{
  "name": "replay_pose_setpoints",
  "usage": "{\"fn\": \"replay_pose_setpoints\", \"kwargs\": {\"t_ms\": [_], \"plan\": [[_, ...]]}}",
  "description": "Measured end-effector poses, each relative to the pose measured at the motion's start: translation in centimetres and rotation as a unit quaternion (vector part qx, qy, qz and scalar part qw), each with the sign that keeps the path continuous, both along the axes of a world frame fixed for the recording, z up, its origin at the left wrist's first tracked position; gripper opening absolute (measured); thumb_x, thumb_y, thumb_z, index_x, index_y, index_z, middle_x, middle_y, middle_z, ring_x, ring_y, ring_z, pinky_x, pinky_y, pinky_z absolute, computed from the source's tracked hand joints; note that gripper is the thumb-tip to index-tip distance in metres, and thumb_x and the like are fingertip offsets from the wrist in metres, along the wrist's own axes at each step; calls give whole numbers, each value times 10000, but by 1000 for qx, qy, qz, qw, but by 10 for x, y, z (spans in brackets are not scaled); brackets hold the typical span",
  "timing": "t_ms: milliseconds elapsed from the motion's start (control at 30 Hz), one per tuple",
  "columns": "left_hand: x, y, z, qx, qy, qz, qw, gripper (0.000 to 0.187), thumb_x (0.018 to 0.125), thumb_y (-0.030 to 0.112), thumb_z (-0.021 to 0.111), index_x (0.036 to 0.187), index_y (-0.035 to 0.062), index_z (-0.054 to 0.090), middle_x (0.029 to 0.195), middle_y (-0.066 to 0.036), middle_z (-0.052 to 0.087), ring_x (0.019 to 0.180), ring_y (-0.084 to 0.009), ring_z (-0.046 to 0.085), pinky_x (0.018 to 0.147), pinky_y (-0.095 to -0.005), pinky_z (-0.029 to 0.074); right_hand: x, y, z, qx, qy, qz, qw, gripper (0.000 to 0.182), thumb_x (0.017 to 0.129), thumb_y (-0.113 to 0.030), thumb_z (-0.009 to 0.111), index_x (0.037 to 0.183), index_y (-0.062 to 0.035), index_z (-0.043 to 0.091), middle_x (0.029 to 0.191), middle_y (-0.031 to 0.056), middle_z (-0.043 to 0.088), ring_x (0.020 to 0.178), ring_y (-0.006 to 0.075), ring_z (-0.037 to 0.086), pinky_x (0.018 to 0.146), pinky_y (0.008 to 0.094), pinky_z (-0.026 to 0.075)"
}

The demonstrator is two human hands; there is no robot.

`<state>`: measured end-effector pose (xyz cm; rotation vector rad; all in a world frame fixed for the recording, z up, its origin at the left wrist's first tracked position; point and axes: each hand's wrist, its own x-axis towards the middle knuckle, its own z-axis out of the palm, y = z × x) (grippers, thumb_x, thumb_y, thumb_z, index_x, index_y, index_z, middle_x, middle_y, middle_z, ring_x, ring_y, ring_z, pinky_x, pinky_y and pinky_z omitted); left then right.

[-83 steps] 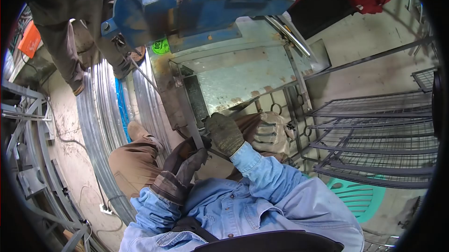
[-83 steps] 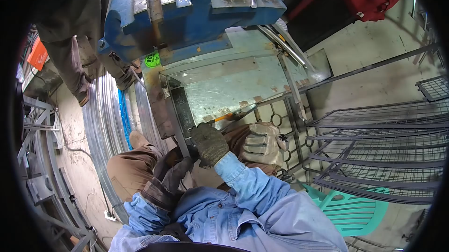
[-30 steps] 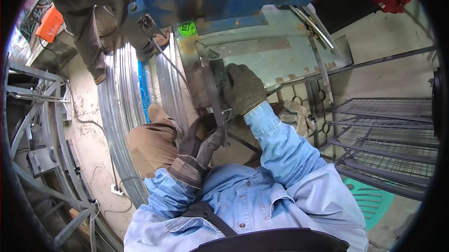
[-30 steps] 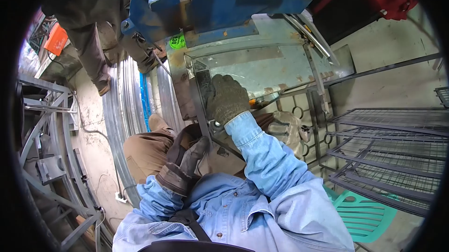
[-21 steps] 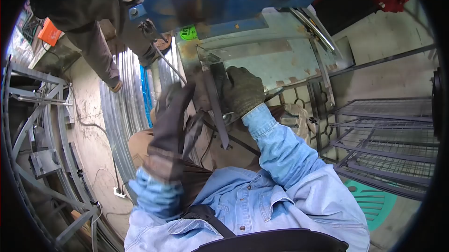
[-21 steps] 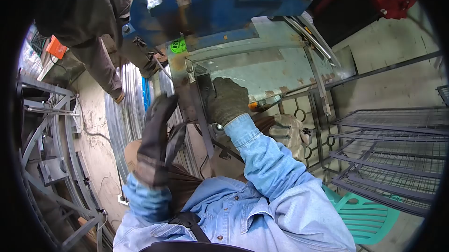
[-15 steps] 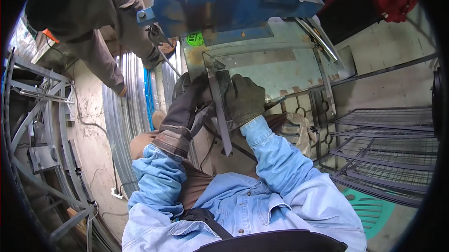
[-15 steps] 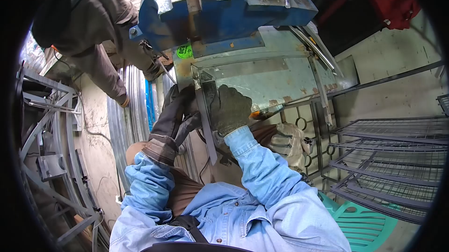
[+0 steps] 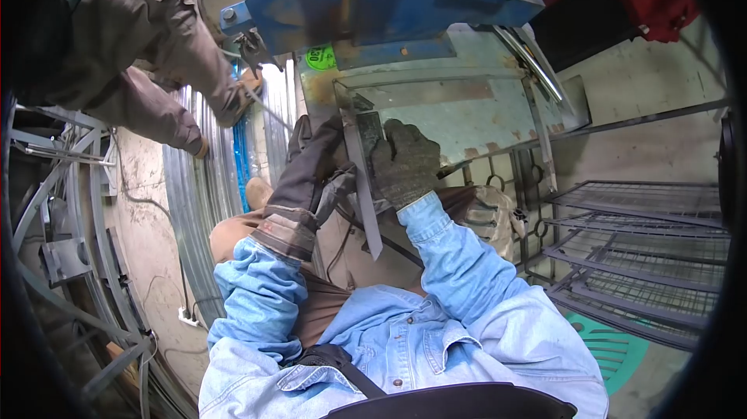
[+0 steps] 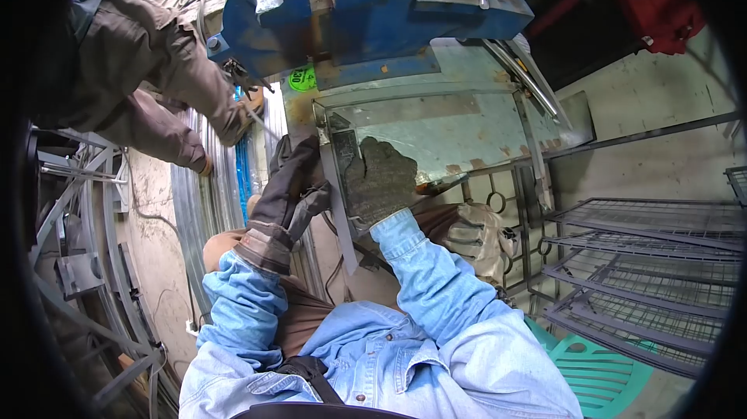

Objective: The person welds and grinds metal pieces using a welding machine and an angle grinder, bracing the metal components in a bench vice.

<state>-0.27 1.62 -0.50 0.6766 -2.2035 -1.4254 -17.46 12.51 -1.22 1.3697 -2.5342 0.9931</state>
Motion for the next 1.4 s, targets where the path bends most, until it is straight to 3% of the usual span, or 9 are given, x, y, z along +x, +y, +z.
{"fn": "replay_pose_setpoints", "kwargs": {"t_ms": [200, 333, 467, 700, 900, 1000, 1200, 1300, 1400], "plan": [[0, -1, -16, 86, 50, -33, 995, 717, 974, 201, 748, 1578, -24, 432, 1579, -198, 509, 1442, -287, 505, 1190, -368, 409, 1, -2, -5, -5, -6, -18, 1000, 247, 896, -310, 623, 971, -76, 651, 866, 191, 669, 797, 431, 671, 734, 566, 495], [0, -1, -24, 63, 92, -43, 993, 733, 982, 165, 732, 1606, -14, 392, 1623, -187, 463, 1447, -258, 497, 1174, -342, 425, -8, 0, -12, -6, 5, 12, 1000, 242, 889, -303, 630, 998, -90, 670, 879, 170, 679, 812, 420, 680, 745, 558, 503], [0, 3, -27, 100, 91, -22, 991, 734, 991, 174, 720, 1618, 0, 382, 1632, -191, 455, 1466, -266, 488, 1196, -346, 402, -23, 2, 0, 10, 5, 62, 998, 226, 822, -150, 634, 1032, -115, 709, 882, 147, 693, 833, 400, 681, 747, 527, 545], [3, -3, -11, -4, 39, -35, 999, 765, 976, 255, 744, 1608, -4, 399, 1575, -190, 519, 1438, -268, 515, 1175, -357, 427, -65, -2, 32, 138, 127, 194, 963, 272, 808, -212, 724, 1072, -154, 696, 1049, 106, 683, 953, 336, 666, 758, 501, 523], [-2, 11, 4, 0, 7, 46, 999, 655, 949, 203, 751, 1521, 9, 498, 1501, -216, 590, 1380, -331, 580, 1158, -397, 443, -99, -38, 64, 207, 223, 207, 930, 694, 750, -321, 909, 1333, -124, 587, 1210, 97, 683, 1240, 337, 620, 1015, 478, 490], [-5, 10, -3, -119, -41, 73, 989, 707, 921, 138, 751, 1571, 128, 474, 1434, -233, 621, 1354, -409, 593, 1096, -429, 509, -113, -61, 65, 211, 214, 284, 910, 676, 661, -259, 925, 1250, -131, 619, 1104, 100, 687, 1120, 330, 665, 938, 480, 518], [-9, 4, -3, -37, -43, 44, 997, 673, 946, 188, 725, 1567, 132, 473, 1430, -249, 611, 1328, -417, 615, 1105, -425, 500, -113, -85, 71, 322, 182, 321, 872, 502, 703, -225, 884, 1126, -99, 646, 1099, 128, 689, 1054, 358, 688, 908, 495, 555], [-9, 0, -15, -109, 10, 47, 993, 664, 958, 224, 720, 1568, 143, 472, 1327, -243, 668, 1207, -404, 683, 1024, -430, 536, -111, -83, 70, 312, 150, 316, 883, 444, 723, -185, 832, 1105, -86, 628, 1081, 140, 683, 1034, 373, 689, 892, 509, 568], [-10, 4, -11, -6, -31, 62, 998, 663, 958, 236, 725, 1568, 158, 476, 1209, -220, 711, 1049, -392, 723, 928, -446, 557, -108, -79, 68, 291, 148, 310, 893, 422, 737, -176, 801, 1100, -79, 611, 1047, 147, 676, 1027, 377, 688, 883, 507, 571]]}}
